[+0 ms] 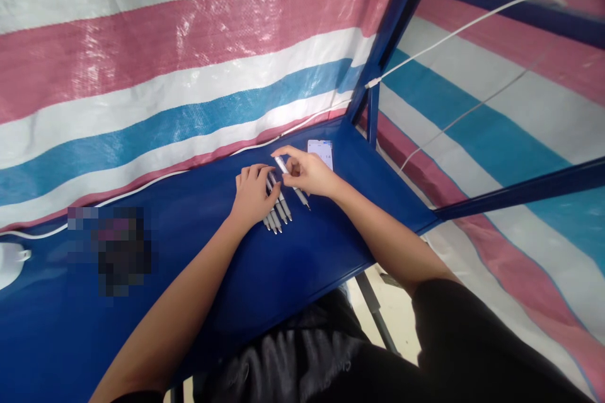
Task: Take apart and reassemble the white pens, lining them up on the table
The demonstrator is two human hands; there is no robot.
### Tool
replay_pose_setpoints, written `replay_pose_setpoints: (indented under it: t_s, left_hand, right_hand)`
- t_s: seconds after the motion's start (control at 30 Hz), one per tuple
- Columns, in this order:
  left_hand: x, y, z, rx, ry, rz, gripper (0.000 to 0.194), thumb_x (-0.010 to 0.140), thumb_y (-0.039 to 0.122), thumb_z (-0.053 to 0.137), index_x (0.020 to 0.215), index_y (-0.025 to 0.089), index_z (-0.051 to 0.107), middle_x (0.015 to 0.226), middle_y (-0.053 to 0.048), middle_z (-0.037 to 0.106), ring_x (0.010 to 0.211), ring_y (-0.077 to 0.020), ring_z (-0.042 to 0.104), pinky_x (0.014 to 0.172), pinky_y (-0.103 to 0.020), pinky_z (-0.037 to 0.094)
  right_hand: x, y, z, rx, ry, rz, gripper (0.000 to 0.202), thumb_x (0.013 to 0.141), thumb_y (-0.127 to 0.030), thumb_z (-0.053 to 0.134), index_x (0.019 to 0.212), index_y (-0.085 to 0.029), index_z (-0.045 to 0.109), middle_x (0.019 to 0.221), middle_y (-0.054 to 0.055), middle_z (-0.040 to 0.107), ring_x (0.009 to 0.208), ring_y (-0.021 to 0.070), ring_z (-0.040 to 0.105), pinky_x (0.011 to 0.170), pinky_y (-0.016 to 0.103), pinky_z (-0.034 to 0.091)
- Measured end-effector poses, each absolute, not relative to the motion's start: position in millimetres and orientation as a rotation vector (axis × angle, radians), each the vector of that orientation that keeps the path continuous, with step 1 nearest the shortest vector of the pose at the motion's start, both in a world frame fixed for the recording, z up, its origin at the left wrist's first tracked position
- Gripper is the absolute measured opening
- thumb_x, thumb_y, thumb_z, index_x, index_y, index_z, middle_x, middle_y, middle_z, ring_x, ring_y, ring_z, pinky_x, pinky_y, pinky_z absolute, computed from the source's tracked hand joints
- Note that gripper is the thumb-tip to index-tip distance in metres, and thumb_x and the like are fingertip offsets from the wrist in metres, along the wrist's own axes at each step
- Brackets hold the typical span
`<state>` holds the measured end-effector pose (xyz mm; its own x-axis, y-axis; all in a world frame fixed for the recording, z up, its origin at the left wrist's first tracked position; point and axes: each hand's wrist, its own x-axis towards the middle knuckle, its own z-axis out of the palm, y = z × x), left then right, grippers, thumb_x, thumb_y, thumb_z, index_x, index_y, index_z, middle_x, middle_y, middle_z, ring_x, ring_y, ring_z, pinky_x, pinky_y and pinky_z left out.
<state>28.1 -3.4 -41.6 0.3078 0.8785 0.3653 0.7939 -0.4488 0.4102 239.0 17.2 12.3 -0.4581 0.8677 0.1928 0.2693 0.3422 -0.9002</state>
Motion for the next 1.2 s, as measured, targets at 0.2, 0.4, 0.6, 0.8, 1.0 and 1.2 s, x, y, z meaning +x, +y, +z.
replay_pose_setpoints:
  t_s: [0.2,0.4,0.6,0.8,1.0,1.2]
  left_hand:
    - [27.5,-3.7,-41.9,2.412,1.564,0.835,0.030,0.099,0.033,0.065,0.127,0.025,0.072,0.131,-0.016,0.072,0.120,-0.0394,0.058,0.099,-0.055,0.046]
    - [27.6,-2.9,-42.4,2.389,1.542,0.849,0.026,0.098,0.027,0.066,0.123,0.026,0.072,0.132,-0.014,0.073,0.123,-0.0389,0.060,0.101,-0.055,0.045]
    - [28.2,-3.7,-42.4,2.356,1.537,0.875,0.025,0.097,0.026,0.068,0.121,0.025,0.072,0.133,-0.015,0.074,0.123,-0.0396,0.060,0.102,-0.056,0.044]
    - [27.9,-2.2,-41.5,2.296,1.549,0.877,0.026,0.097,0.026,0.068,0.123,0.025,0.071,0.134,-0.015,0.073,0.125,-0.0385,0.060,0.103,-0.054,0.045]
    - [28.3,-4.9,-35.7,2.293,1.612,0.810,0.034,0.101,0.029,0.064,0.133,0.022,0.068,0.140,-0.016,0.070,0.132,-0.0379,0.058,0.109,-0.053,0.043]
    - [28.3,-5.3,-35.8,2.314,1.579,0.811,0.032,0.102,0.031,0.063,0.132,0.021,0.067,0.138,-0.015,0.073,0.133,-0.0388,0.058,0.114,-0.054,0.040]
  right_hand:
    - [239.0,15.4,13.5,-1.065,-1.921,1.158,0.072,0.088,-0.016,0.065,0.157,-0.023,0.047,0.075,-0.009,0.057,0.055,0.0122,0.055,0.045,0.023,0.042]
    - [238.9,18.2,10.5,-1.067,-1.924,1.130,0.055,0.085,-0.014,0.064,0.139,-0.022,0.056,0.072,-0.010,0.054,0.057,0.0102,0.052,0.048,0.021,0.041]
    - [239.4,18.2,9.8,-1.106,-1.932,1.109,0.056,0.084,-0.016,0.063,0.138,-0.023,0.055,0.069,-0.011,0.053,0.053,0.0110,0.053,0.046,0.021,0.040]
    - [239.7,20.8,5.9,-1.146,-1.894,1.116,0.063,0.085,-0.014,0.063,0.146,-0.022,0.049,0.069,-0.013,0.056,0.044,0.0098,0.053,0.040,0.020,0.039]
    - [239.9,21.5,5.0,-1.134,-1.895,1.142,0.053,0.085,-0.012,0.061,0.135,-0.024,0.050,0.067,-0.015,0.053,0.039,0.0096,0.054,0.037,0.018,0.039]
    - [238.9,18.6,7.5,-1.159,-1.886,1.188,0.058,0.085,-0.011,0.062,0.139,-0.024,0.046,0.066,-0.015,0.056,0.038,0.0116,0.058,0.037,0.019,0.042]
